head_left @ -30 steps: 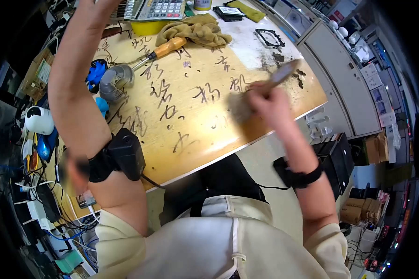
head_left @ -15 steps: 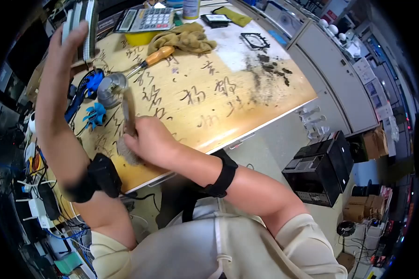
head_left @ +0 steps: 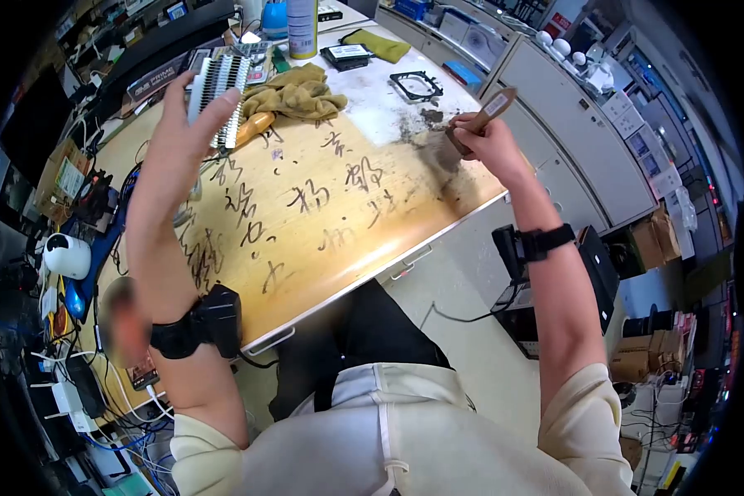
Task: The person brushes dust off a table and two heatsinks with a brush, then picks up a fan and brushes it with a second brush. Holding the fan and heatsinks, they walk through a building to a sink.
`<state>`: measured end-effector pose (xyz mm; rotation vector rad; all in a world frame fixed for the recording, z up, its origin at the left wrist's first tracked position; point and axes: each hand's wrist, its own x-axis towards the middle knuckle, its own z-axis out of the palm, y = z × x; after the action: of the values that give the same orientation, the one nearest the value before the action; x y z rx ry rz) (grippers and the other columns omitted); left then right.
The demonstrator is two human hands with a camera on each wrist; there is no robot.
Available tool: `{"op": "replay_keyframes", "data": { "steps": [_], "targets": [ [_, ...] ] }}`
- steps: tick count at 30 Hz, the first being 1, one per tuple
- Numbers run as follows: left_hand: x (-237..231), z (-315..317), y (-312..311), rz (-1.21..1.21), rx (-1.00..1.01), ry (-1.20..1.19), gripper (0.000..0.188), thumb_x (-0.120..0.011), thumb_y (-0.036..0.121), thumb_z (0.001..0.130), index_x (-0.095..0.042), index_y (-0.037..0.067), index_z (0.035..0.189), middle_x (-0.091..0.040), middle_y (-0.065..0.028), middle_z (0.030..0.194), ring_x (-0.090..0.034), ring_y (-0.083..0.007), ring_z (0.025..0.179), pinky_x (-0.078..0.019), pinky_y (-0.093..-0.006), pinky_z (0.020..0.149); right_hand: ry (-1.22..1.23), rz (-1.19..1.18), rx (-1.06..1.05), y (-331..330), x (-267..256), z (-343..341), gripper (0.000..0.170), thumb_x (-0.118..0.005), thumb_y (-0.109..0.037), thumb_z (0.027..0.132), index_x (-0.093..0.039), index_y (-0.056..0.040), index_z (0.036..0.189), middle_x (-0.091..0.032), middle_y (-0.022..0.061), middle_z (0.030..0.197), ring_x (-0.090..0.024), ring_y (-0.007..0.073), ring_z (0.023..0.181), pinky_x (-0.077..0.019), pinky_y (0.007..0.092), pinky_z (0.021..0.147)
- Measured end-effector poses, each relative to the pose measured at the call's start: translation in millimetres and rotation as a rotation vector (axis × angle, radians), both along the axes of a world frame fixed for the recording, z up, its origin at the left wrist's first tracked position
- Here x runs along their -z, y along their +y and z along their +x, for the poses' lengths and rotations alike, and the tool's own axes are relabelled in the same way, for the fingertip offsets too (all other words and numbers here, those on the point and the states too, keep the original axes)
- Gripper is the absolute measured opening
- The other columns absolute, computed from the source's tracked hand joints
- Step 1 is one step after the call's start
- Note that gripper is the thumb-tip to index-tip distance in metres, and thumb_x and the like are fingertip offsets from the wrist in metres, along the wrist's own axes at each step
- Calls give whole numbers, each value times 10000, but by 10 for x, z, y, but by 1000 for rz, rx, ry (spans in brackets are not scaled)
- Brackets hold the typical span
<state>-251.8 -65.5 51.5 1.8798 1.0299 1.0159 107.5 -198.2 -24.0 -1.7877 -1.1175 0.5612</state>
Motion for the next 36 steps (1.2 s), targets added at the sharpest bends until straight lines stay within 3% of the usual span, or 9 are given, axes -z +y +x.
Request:
{"op": "replay_keyframes", "data": {
  "steps": [6,11,15,21,25,26,30,32,36],
  "targets": [
    [227,319,35,-64,66,20,834,-628,462,764,-261,-34,1326,-541,-186,1064,-543,-187,844,-441,-266,704,59,-153,-473,-292,-75,-452,278,-642,-171,788,-612,-21,1020,-619,36,913,-584,110,790,-510,262,640],
    [503,464,103,-70,79,135,659,-569,359,846,-282,22,1335,-521,-151,1125,-509,-170,964,-388,-266,854,64,-222,-211,-128,-58,152,279,-631,-174,791,-609,5,1004,-617,47,878,-582,113,730,-508,257,576],
    [516,454,106,-93,47,130,721,-586,396,822,-270,-2,1335,-531,-185,1122,-538,-211,961,-416,-290,836,14,-177,-60,29,-169,277,302,-624,-188,797,-600,15,1019,-619,66,882,-592,123,703,-521,258,592],
    [680,416,103,103,-204,192,769,-599,421,805,-255,-13,1339,-576,-206,1078,-590,-260,931,-450,-323,816,211,-53,-308,474,-17,-877,290,-622,-180,800,-611,37,992,-634,105,882,-622,155,691,-533,274,577],
    [768,415,198,-125,-85,26,730,-584,406,820,-271,3,1342,-563,-189,1104,-588,-226,924,-470,-311,774,68,-83,-156,711,370,-651,260,-634,-177,757,-623,51,883,-642,138,779,-637,196,604,-529,280,530],
    [746,461,142,-278,-19,-167,637,-532,428,855,-314,70,1335,-517,-97,1126,-536,-161,945,-453,-300,804,14,-82,-101,746,372,-473,256,-632,-173,750,-621,51,873,-641,142,763,-636,200,586,-527,281,517],
    [568,665,265,-431,168,-160,683,-495,527,829,-333,114,1348,-482,-97,1213,-511,-167,1030,-439,-383,856,-106,-230,112,764,3,-56,213,-598,-154,745,-610,45,820,-636,138,740,-632,209,559,-532,293,497],
    [566,869,509,-581,386,-165,723,-492,566,808,-327,125,1357,-472,-115,1239,-497,-208,1079,-424,-427,884,-81,-252,63,847,-164,-121,219,-598,-147,742,-613,49,836,-633,147,767,-636,226,570,-539,307,488],
    [836,1372,927,-644,356,-169,770,-500,601,782,-313,132,1363,-412,-150,1312,-434,-294,1170,-361,-501,940,31,-236,-91,1007,-344,-506,250,-613,-152,743,-617,68,862,-628,159,815,-641,228,624,-554,306,505]
  ]
}}
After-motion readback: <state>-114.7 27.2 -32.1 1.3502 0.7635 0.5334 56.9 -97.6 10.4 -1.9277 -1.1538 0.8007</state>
